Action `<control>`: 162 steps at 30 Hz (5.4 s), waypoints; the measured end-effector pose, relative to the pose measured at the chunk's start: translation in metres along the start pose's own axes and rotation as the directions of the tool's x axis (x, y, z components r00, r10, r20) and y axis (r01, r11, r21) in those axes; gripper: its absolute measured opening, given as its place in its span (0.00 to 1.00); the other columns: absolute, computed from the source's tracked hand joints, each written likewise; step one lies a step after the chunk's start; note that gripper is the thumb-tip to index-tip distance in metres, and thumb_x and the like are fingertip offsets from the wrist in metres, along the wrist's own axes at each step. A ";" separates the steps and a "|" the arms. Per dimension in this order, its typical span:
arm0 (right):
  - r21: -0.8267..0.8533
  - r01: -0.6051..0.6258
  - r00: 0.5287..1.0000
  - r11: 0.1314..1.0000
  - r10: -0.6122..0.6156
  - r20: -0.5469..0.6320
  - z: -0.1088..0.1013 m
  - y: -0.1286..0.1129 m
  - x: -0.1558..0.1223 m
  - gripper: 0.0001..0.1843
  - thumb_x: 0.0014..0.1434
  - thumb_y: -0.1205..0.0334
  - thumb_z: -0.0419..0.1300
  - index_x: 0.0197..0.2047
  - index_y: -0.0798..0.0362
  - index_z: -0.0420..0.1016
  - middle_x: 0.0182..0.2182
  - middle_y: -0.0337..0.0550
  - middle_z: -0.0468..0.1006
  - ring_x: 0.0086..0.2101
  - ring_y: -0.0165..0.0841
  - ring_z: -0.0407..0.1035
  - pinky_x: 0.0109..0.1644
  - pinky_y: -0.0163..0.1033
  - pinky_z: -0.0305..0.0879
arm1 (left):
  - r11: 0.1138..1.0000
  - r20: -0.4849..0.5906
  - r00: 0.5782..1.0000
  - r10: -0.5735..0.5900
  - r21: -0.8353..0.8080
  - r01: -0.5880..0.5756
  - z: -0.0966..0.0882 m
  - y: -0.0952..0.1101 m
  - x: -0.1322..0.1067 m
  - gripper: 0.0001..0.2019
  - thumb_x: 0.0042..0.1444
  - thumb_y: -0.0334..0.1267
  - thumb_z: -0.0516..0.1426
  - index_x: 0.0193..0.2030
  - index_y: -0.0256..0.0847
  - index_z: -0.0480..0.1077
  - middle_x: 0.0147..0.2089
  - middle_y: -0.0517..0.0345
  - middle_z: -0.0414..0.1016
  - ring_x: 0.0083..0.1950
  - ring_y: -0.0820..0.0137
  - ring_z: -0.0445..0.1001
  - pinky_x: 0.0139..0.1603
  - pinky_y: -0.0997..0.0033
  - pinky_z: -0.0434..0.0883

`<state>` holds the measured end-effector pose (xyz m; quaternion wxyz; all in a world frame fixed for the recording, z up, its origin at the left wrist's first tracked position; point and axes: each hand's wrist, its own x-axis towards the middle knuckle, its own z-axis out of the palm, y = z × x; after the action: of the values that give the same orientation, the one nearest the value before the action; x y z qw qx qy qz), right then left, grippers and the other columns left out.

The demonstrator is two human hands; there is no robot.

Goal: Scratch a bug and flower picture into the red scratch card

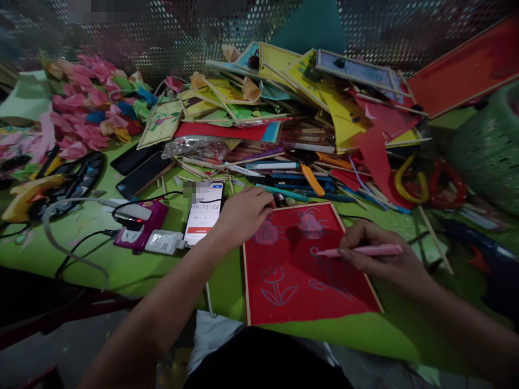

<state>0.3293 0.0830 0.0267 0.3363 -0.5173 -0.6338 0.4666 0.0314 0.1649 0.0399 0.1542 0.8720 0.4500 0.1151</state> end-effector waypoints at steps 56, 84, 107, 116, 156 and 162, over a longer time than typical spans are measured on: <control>-0.055 0.019 1.000 0.998 -0.020 -0.019 0.001 0.003 -0.001 0.15 0.61 0.51 0.71 0.29 0.48 0.76 0.26 0.38 0.77 0.25 0.31 0.68 0.29 0.35 0.64 | 1.000 -0.001 1.000 -0.009 -0.001 0.009 -0.002 0.001 0.000 0.07 0.68 0.30 0.55 0.44 0.42 0.75 0.47 0.54 0.80 0.51 0.62 0.76 0.55 0.61 0.72; -0.053 0.020 1.000 0.998 -0.020 -0.004 0.001 0.001 0.001 0.17 0.61 0.47 0.71 0.29 0.48 0.76 0.25 0.39 0.78 0.25 0.32 0.69 0.28 0.35 0.65 | 1.000 0.011 1.000 -0.017 0.003 0.017 -0.002 0.001 0.001 0.06 0.68 0.30 0.56 0.44 0.41 0.75 0.47 0.54 0.80 0.52 0.61 0.76 0.55 0.61 0.72; -0.057 0.025 0.999 0.998 -0.026 -0.027 0.001 -0.002 0.001 0.17 0.60 0.47 0.72 0.28 0.48 0.76 0.25 0.39 0.77 0.24 0.32 0.69 0.28 0.36 0.64 | 1.000 0.002 1.000 -0.008 0.004 0.008 -0.002 0.001 0.000 0.07 0.69 0.31 0.55 0.44 0.42 0.75 0.46 0.54 0.79 0.51 0.63 0.76 0.53 0.62 0.72; -0.049 0.006 0.999 0.999 -0.008 -0.037 -0.002 0.002 0.000 0.16 0.61 0.48 0.71 0.30 0.48 0.75 0.26 0.38 0.76 0.25 0.31 0.68 0.28 0.36 0.64 | 1.000 0.009 1.000 -0.008 0.004 0.008 -0.002 0.001 0.001 0.07 0.69 0.31 0.55 0.44 0.42 0.75 0.47 0.54 0.79 0.51 0.62 0.76 0.55 0.61 0.71; 0.017 -0.027 1.000 0.999 0.028 -0.008 -0.003 0.006 -0.005 0.11 0.62 0.53 0.70 0.31 0.47 0.78 0.29 0.41 0.78 0.28 0.35 0.72 0.32 0.39 0.68 | 1.000 0.018 1.000 -0.016 -0.007 0.016 -0.001 0.000 0.001 0.07 0.69 0.31 0.54 0.44 0.42 0.75 0.47 0.54 0.79 0.51 0.61 0.76 0.54 0.60 0.72; 0.036 -0.058 0.998 0.998 0.057 0.014 0.000 0.004 -0.005 0.15 0.59 0.49 0.73 0.30 0.47 0.77 0.26 0.39 0.78 0.26 0.33 0.72 0.29 0.36 0.69 | 1.000 0.025 1.000 -0.018 -0.005 0.018 -0.002 0.001 0.001 0.08 0.69 0.31 0.54 0.44 0.42 0.75 0.47 0.54 0.79 0.52 0.61 0.76 0.54 0.60 0.72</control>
<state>0.3322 0.0781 0.0235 0.3281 -0.5261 -0.6122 0.4907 0.0319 0.1659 0.0418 0.1629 0.8689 0.4556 0.1040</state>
